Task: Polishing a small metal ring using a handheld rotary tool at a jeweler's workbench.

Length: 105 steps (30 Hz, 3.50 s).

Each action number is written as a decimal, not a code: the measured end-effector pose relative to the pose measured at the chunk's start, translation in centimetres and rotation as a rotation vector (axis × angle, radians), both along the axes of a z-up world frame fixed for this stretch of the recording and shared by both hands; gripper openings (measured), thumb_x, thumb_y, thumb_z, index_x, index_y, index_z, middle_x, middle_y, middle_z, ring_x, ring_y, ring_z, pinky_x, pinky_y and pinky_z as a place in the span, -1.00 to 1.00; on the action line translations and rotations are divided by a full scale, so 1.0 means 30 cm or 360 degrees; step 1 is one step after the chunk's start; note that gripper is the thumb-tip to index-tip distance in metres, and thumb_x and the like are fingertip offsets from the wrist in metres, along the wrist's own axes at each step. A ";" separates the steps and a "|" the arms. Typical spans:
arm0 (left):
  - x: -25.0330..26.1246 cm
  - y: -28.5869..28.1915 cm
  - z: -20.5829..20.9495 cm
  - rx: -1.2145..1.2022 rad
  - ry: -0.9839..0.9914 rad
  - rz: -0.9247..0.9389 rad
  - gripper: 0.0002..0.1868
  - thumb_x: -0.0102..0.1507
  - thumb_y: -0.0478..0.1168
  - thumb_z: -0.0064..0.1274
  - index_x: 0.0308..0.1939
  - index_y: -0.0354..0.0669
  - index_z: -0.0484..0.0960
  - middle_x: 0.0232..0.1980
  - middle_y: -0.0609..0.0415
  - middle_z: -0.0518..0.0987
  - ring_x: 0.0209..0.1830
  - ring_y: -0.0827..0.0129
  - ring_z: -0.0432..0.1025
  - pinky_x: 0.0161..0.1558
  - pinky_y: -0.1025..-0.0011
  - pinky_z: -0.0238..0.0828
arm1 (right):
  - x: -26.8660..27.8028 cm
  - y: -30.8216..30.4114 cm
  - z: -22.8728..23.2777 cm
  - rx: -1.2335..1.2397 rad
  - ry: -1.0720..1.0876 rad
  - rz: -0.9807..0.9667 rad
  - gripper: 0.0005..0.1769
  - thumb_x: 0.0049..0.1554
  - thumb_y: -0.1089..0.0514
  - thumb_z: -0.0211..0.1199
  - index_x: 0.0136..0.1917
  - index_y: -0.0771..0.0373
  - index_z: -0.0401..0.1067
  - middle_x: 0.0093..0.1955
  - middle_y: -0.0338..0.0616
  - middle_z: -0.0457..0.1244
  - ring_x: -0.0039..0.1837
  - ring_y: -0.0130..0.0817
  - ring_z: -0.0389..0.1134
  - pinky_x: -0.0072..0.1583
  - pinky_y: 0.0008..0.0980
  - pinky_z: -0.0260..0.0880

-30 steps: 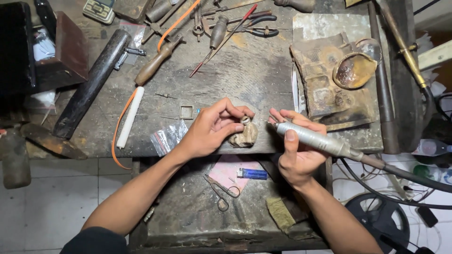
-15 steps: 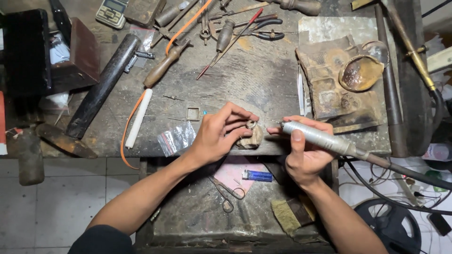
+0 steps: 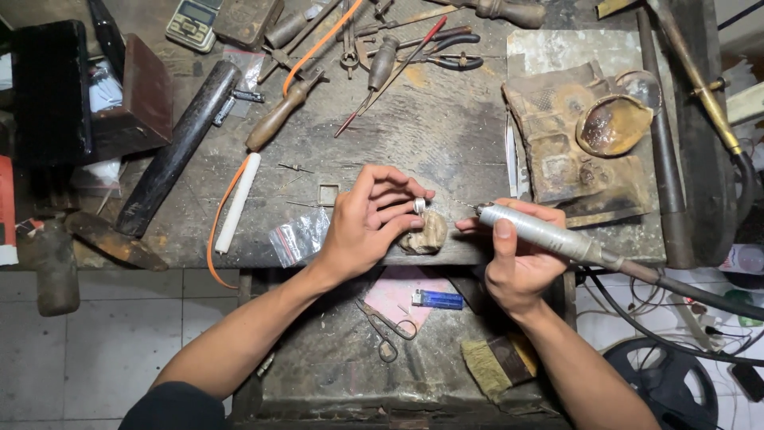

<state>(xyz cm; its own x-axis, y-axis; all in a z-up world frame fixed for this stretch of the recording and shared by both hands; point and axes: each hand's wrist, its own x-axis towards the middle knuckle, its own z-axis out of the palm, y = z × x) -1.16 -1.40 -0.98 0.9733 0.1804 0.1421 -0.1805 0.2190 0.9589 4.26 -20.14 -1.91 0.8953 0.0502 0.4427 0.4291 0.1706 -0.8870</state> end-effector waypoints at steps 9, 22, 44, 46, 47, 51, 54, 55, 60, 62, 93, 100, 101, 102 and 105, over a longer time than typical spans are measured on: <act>0.007 -0.005 -0.018 -0.0008 0.0017 0.0064 -0.53 0.18 -0.52 0.23 0.12 -0.45 0.41 -0.06 -0.23 0.57 0.05 -0.04 0.59 0.06 0.15 0.64 | 0.013 -0.008 -0.007 0.0000 -0.0012 -0.0001 -0.67 0.28 0.25 0.18 0.06 0.55 0.12 -0.11 0.43 0.28 -0.30 0.17 0.47 -0.27 0.00 0.61; 0.005 0.006 0.025 0.0137 0.0001 0.0136 -0.78 0.18 -0.46 0.28 -0.10 -0.36 0.68 -0.02 -0.17 0.54 0.04 -0.02 0.59 -0.03 0.30 0.67 | 0.006 0.020 0.043 0.0120 0.0057 -0.0045 -0.51 0.30 0.13 0.20 0.23 0.28 -0.07 0.18 0.40 0.18 -0.22 0.09 0.44 -0.24 -0.15 0.63; -0.183 0.104 0.034 0.1748 -0.0144 0.0222 -0.83 0.37 -0.23 0.07 -0.23 -0.28 0.63 -0.13 -0.06 0.63 -0.12 0.09 0.59 -0.08 0.30 0.58 | -0.013 0.010 0.054 0.0133 0.0053 -0.0001 -0.53 0.28 0.15 0.19 0.19 0.31 -0.06 0.18 0.44 0.17 -0.27 0.10 0.43 -0.29 -0.11 0.61; -0.203 0.101 0.060 0.1769 -0.0130 0.0308 -0.90 0.37 -0.33 0.04 -0.15 -0.26 0.65 -0.11 -0.06 0.61 -0.01 0.07 0.59 0.01 0.28 0.56 | -0.017 0.011 0.056 0.0141 0.0058 0.0009 -0.54 0.28 0.15 0.20 0.19 0.30 -0.06 0.17 0.42 0.18 -0.27 0.08 0.44 -0.28 -0.11 0.62; -0.218 0.090 0.056 0.1771 -0.0130 0.0312 -0.90 0.37 -0.33 0.04 -0.15 -0.26 0.65 -0.11 -0.06 0.61 -0.01 0.07 0.59 0.01 0.28 0.56 | -0.016 0.012 0.057 0.0143 0.0057 0.0013 -0.54 0.28 0.15 0.20 0.19 0.30 -0.06 0.17 0.42 0.18 -0.27 0.08 0.44 -0.28 -0.11 0.62; -0.269 0.034 0.085 0.1727 -0.0046 0.0255 -0.74 0.37 -0.11 0.10 -0.40 -0.10 0.59 -0.57 0.06 0.56 -0.55 0.18 0.57 -0.50 0.37 0.50 | -0.020 0.011 0.054 0.0126 0.0047 0.0020 -0.55 0.28 0.15 0.20 0.18 0.31 -0.05 0.16 0.42 0.19 -0.28 0.07 0.44 -0.28 -0.12 0.60; -0.292 -0.016 0.098 0.1668 -0.0285 0.0072 -0.95 0.30 -0.38 0.01 -0.20 -0.32 0.56 -0.32 -0.15 0.59 -0.31 0.06 0.55 -0.23 0.31 0.52 | -0.030 0.002 0.075 0.0067 0.0069 0.0062 -0.57 0.29 0.13 0.17 0.18 0.25 -0.04 0.17 0.40 0.16 -0.29 0.08 0.41 -0.26 -0.14 0.57; -0.298 -0.032 0.094 0.1619 -0.0507 -0.0051 -0.67 0.24 -0.66 -0.08 0.07 -0.53 0.57 -0.01 -0.33 0.63 -0.01 -0.04 0.54 0.11 0.26 0.59 | -0.034 -0.001 0.086 0.0008 0.0085 0.0104 -0.60 0.29 0.11 0.14 0.19 0.21 -0.04 0.18 0.40 0.13 -0.30 0.10 0.39 -0.24 -0.15 0.54; -0.375 -0.093 -0.018 0.1654 -0.0327 -0.0104 -0.64 0.43 -0.27 0.05 -0.49 -0.18 0.44 -0.67 0.20 0.34 -0.81 0.42 0.21 -0.77 0.40 0.19 | -0.035 -0.002 0.084 0.0021 0.0099 0.0111 -0.60 0.30 0.15 0.15 0.20 0.23 -0.04 0.18 0.36 0.16 -0.28 0.08 0.40 -0.22 -0.18 0.57; -0.363 -0.090 -0.005 0.1622 -0.0345 -0.0086 -0.64 0.40 -0.34 0.08 -0.48 -0.21 0.37 -0.64 0.15 0.34 -0.75 0.37 0.20 -0.68 0.29 0.14 | -0.031 -0.002 0.082 0.0012 0.0079 0.0113 -0.61 0.31 0.16 0.14 0.20 0.24 -0.03 0.19 0.34 0.17 -0.27 0.07 0.42 -0.19 -0.20 0.58; -0.312 0.116 0.097 0.0552 0.0944 0.0481 -0.70 0.24 -0.26 0.13 0.04 -0.24 0.69 -0.26 0.01 0.67 -0.45 0.39 0.55 -0.37 0.50 0.54 | -0.095 -0.030 0.053 0.0059 0.0135 0.0307 -0.60 0.20 0.15 0.22 0.11 0.26 0.03 0.01 0.34 0.27 -0.19 0.06 0.50 -0.19 -0.26 0.63; -0.287 -0.052 0.086 -0.0799 0.0796 -0.0220 -0.47 0.28 -0.21 0.06 0.29 -0.44 0.47 -0.13 -0.35 0.65 -0.22 0.12 0.63 -0.08 0.32 0.66 | -0.146 -0.055 0.020 0.0037 0.0181 0.0443 -0.59 0.20 0.16 0.23 0.11 0.24 0.03 0.02 0.37 0.26 -0.22 0.03 0.50 -0.13 -0.26 0.65; -0.283 -0.065 0.082 -0.0798 0.0799 -0.0219 -0.47 0.28 -0.21 0.06 0.29 -0.44 0.47 -0.13 -0.35 0.65 -0.22 0.12 0.63 -0.08 0.32 0.66 | -0.148 -0.053 0.024 0.0039 0.0184 0.0442 -0.59 0.20 0.16 0.23 0.11 0.24 0.03 0.02 0.37 0.26 -0.22 0.03 0.50 -0.13 -0.26 0.65; -0.279 -0.079 0.078 -0.0869 0.0793 -0.0167 -0.47 0.29 -0.28 0.05 0.30 -0.51 0.45 -0.11 -0.19 0.50 -0.24 0.23 0.56 -0.10 0.27 0.70 | -0.150 -0.051 0.027 0.0056 0.0171 0.0444 -0.60 0.20 0.16 0.22 0.11 0.25 0.02 0.01 0.38 0.26 -0.19 0.05 0.50 -0.13 -0.22 0.67; -0.279 -0.084 0.081 -0.1037 0.0867 -0.0191 -0.47 0.30 -0.32 0.05 0.34 -0.47 0.42 -0.19 -0.08 0.45 -0.30 0.21 0.54 -0.16 0.26 0.69 | -0.147 -0.047 0.029 0.0031 0.0165 0.0461 -0.61 0.20 0.19 0.22 0.10 0.26 0.03 -0.02 0.36 0.27 -0.17 0.01 0.50 -0.11 -0.23 0.66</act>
